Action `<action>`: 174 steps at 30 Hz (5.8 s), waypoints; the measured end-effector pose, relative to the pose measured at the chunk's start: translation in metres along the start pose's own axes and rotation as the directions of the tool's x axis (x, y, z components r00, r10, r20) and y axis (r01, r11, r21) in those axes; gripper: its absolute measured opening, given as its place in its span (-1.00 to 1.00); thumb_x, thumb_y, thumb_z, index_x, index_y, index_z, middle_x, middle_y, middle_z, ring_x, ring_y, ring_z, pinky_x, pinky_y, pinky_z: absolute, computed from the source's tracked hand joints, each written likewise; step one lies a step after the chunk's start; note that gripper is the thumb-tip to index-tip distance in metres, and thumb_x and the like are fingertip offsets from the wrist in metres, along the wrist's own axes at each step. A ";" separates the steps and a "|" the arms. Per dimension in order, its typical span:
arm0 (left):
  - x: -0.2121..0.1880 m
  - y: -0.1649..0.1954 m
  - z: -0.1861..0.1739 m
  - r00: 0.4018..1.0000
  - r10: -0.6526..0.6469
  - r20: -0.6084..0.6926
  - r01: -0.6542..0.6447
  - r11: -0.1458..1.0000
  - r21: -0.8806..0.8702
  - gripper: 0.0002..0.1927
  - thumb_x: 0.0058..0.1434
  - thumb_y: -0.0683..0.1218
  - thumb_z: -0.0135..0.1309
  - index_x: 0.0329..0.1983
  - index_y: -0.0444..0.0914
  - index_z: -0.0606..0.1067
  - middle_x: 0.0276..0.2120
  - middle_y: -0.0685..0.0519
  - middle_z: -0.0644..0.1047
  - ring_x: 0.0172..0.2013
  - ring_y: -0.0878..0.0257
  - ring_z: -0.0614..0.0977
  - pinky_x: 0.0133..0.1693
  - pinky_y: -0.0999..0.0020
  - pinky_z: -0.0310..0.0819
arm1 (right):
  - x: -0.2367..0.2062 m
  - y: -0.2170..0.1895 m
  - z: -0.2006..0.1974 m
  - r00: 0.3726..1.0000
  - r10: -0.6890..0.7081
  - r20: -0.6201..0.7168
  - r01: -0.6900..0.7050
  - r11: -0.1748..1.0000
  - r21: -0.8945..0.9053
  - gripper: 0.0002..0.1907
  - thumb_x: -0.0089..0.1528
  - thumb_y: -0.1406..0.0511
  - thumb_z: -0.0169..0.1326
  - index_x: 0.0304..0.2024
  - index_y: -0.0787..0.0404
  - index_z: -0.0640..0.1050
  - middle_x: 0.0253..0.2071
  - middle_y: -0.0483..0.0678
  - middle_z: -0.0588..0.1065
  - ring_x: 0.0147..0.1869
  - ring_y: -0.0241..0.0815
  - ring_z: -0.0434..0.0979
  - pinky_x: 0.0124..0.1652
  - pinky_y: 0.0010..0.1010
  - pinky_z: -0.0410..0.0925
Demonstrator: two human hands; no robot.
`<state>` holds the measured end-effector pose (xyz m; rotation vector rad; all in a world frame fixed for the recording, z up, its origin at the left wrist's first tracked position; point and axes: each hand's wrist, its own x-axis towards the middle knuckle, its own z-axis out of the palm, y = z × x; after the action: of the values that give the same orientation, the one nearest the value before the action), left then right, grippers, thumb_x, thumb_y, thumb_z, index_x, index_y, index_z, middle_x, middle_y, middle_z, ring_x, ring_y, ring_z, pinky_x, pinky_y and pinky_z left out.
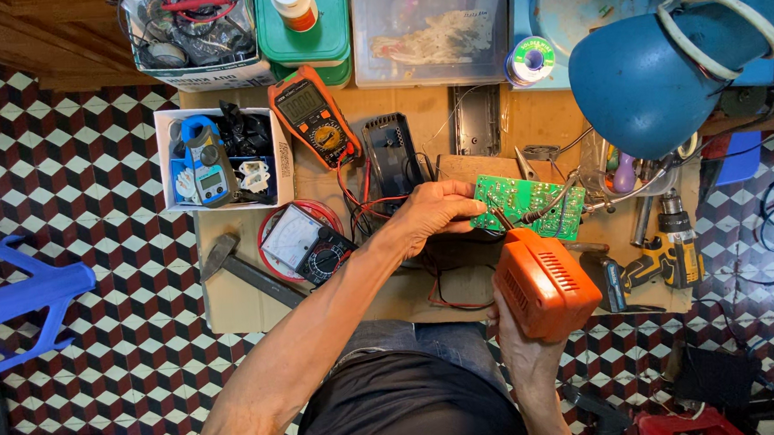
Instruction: The person solders components on a green circuit board at a workbench, using a hot air gun and soldering iron on the board's underside. They periodically flip the board, reposition it under the lamp, and handle a power supply module and wires between soldering passes.
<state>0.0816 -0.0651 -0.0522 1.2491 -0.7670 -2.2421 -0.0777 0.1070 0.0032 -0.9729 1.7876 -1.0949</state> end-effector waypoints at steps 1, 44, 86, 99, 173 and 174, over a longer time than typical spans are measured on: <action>0.000 0.001 0.000 1.000 -0.001 0.000 0.001 1.000 0.003 -0.66 0.19 -0.10 0.21 0.02 -0.27 0.57 -0.14 0.15 0.61 -0.14 0.45 0.61 -0.20 0.58 0.60 | -0.001 0.001 -0.002 1.000 0.010 0.014 -0.009 0.999 -0.051 -0.65 0.27 0.41 0.16 0.10 0.33 0.46 -0.34 -0.06 0.57 -0.38 -0.36 0.58 -0.37 -0.53 0.52; -0.003 -0.007 0.002 0.999 0.019 -0.031 -0.018 0.999 0.032 -0.63 0.20 -0.07 0.22 0.06 -0.29 0.56 -0.11 0.13 0.61 -0.11 0.41 0.60 -0.13 0.50 0.58 | 0.000 -0.020 0.005 0.998 0.036 -0.043 -0.039 0.997 -0.069 -0.48 0.19 0.37 0.21 0.19 0.25 0.38 -0.42 -0.11 0.48 -0.53 -0.40 0.46 -0.55 -0.58 0.37; 0.002 -0.009 -0.001 1.000 0.007 -0.009 -0.007 1.000 -0.004 -0.69 0.20 -0.07 0.24 -0.03 -0.29 0.59 -0.20 0.16 0.62 -0.19 0.46 0.60 -0.19 0.58 0.57 | -0.001 0.004 0.001 0.997 0.056 -0.056 -0.062 0.993 -0.104 -0.72 0.24 0.38 0.20 -0.02 0.34 0.52 -0.41 -0.05 0.56 -0.46 -0.33 0.55 -0.47 -0.51 0.45; -0.002 -0.005 0.002 0.999 -0.002 -0.033 0.002 1.000 -0.003 -0.70 0.19 -0.07 0.23 -0.03 -0.27 0.60 -0.18 0.16 0.61 -0.17 0.46 0.60 -0.18 0.55 0.58 | 0.001 0.012 0.001 0.997 0.067 -0.033 -0.070 0.994 -0.086 -0.77 0.27 0.41 0.18 -0.03 0.35 0.52 -0.45 -0.05 0.54 -0.50 -0.33 0.53 -0.49 -0.52 0.45; -0.006 -0.024 0.006 0.940 0.333 -0.073 -0.334 0.943 0.003 -0.75 0.37 -0.15 0.03 0.04 -0.35 0.53 -0.19 0.05 0.62 -0.21 0.33 0.67 -0.28 0.32 0.76 | 0.004 -0.041 -0.006 0.981 0.191 -0.029 -0.193 0.967 -0.165 -0.75 0.27 0.33 0.19 -0.05 0.35 0.56 -0.45 -0.02 0.58 -0.46 -0.29 0.56 -0.40 -0.47 0.46; -0.006 -0.024 0.006 0.940 0.333 -0.072 -0.334 0.943 0.008 -0.75 0.37 -0.15 0.03 0.04 -0.35 0.53 -0.20 0.05 0.62 -0.21 0.33 0.67 -0.28 0.32 0.76 | 0.004 -0.040 -0.006 0.984 0.177 -0.017 -0.177 0.973 -0.148 -0.72 0.26 0.33 0.19 -0.02 0.34 0.55 -0.45 -0.03 0.58 -0.46 -0.30 0.57 -0.40 -0.47 0.47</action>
<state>0.0764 -0.0424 -0.0617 1.0975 -0.8738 -1.9140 -0.0774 0.0919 0.0409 -0.8785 1.9401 -0.8626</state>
